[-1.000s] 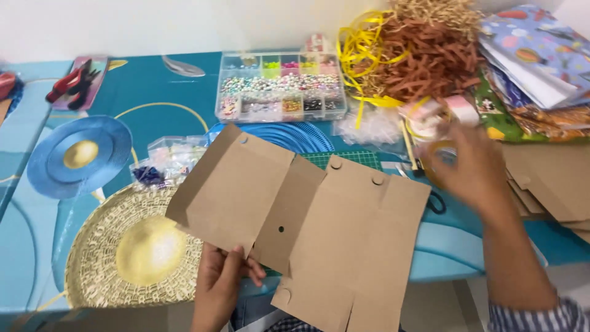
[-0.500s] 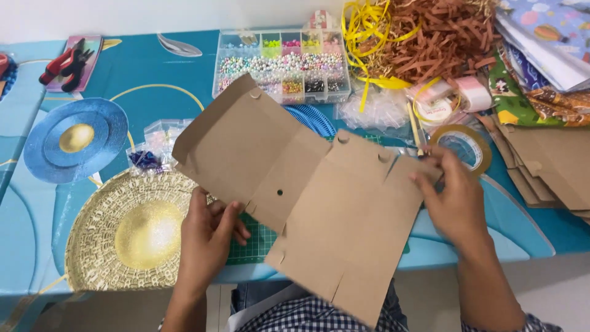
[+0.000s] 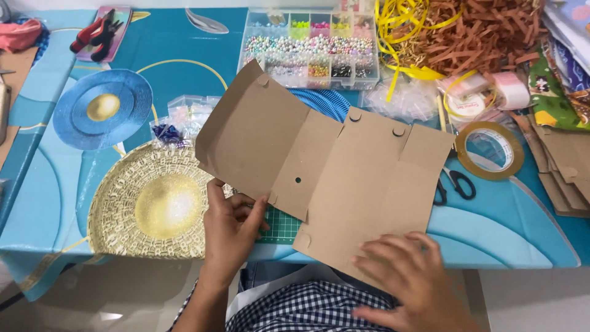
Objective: Folding a small piece of blue fabric into a decorative shape and then assembling a cardboard gift box from a flat template.
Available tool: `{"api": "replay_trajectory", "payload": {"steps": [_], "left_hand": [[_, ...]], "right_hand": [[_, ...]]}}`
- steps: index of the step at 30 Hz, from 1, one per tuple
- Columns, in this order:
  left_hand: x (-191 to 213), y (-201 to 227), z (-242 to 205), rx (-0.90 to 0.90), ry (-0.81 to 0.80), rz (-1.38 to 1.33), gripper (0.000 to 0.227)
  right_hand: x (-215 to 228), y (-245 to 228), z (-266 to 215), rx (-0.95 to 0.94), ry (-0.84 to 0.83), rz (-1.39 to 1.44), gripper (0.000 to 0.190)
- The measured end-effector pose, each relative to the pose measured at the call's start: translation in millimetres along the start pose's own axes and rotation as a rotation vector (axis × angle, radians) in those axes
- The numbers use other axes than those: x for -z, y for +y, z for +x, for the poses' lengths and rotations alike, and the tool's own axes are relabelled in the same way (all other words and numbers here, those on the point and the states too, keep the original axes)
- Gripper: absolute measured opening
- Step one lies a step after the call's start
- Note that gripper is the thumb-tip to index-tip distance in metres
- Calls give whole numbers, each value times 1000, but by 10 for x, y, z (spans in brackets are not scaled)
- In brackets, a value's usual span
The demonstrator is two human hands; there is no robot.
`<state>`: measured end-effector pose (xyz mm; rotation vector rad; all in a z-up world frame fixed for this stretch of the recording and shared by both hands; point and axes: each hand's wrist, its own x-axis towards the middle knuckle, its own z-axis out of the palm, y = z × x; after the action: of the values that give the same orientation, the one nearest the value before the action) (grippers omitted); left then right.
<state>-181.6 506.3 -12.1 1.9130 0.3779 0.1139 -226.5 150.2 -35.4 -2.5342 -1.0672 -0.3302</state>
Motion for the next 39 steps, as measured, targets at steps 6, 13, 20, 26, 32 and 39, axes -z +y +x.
{"api": "replay_trajectory", "payload": {"steps": [6,13,20,26,32,39], "left_hand": [[-49,-148,-200,-17,58,-7,64],[-193,-598,-378,-458,409,113,95],[-207,-444,-299,-946,453,684,42],[-309,-540,-164,-959,230,543,16],[-307,-533,-202,-1011,278,437,25],[-329,-451,-180,-966,207,485,18]], "right_hand": [[-191,-134,6,16,72,-205,39],[126,-156,135,-69,189,-117,30],[245,3,204,-8,16,-169,31],[127,203,395,-176,136,-390,30],[28,231,683,-217,313,-302,29],[11,360,709,-172,377,-332,35]]}}
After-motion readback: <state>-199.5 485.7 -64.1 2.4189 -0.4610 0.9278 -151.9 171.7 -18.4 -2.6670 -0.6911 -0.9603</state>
